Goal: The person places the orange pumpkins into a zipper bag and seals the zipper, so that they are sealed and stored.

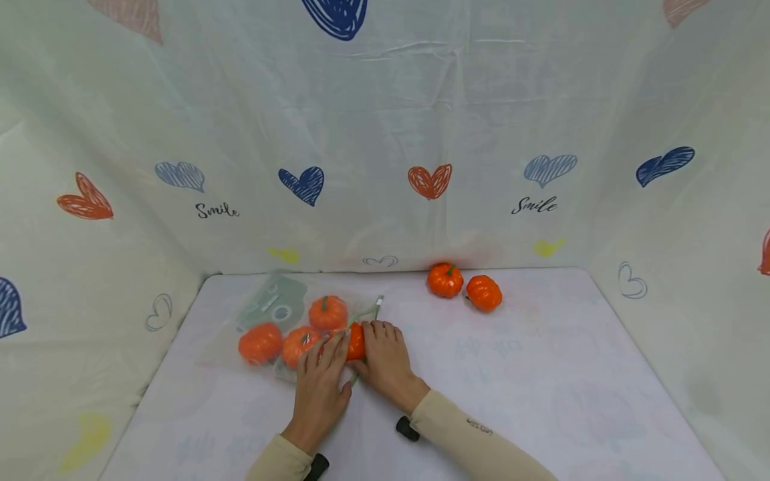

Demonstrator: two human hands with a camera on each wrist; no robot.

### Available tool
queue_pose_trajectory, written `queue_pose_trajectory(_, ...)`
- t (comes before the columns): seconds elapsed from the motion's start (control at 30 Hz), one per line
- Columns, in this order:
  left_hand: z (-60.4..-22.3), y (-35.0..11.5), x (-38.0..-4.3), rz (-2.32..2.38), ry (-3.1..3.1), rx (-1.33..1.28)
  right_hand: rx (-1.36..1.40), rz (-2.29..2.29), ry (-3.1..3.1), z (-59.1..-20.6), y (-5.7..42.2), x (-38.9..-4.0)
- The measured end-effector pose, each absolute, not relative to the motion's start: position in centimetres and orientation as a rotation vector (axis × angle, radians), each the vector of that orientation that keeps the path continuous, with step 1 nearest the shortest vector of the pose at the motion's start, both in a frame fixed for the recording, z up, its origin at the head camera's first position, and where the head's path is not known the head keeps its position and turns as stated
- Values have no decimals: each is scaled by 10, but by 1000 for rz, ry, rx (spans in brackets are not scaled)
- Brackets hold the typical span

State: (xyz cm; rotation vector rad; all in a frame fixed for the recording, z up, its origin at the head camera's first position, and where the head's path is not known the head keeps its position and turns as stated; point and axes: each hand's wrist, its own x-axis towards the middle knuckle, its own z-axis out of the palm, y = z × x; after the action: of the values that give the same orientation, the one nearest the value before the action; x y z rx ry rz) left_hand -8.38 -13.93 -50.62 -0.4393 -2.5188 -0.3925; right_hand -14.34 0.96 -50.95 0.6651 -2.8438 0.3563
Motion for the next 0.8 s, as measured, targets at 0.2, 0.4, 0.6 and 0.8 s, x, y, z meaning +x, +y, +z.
queue_pose_trajectory(0.2, -505, -139, -84, -399, -2514, -444, 624, 399, -2785, -514, 4, -147)
queue_pose_trajectory(0.4, -503, -138, -85, -404, -2531, -431, 603, 366, -2786, -514, 4, -147)
queue_pose_trajectory(0.6, -502, -138, -84, -420, -2531, -429, 582, 460, -2766, -507, 26, -145)
queue_pose_trajectory(0.8, -502, -137, -83, -425, -2523, -430, 480, 548, -2747, -500, 66, -152)
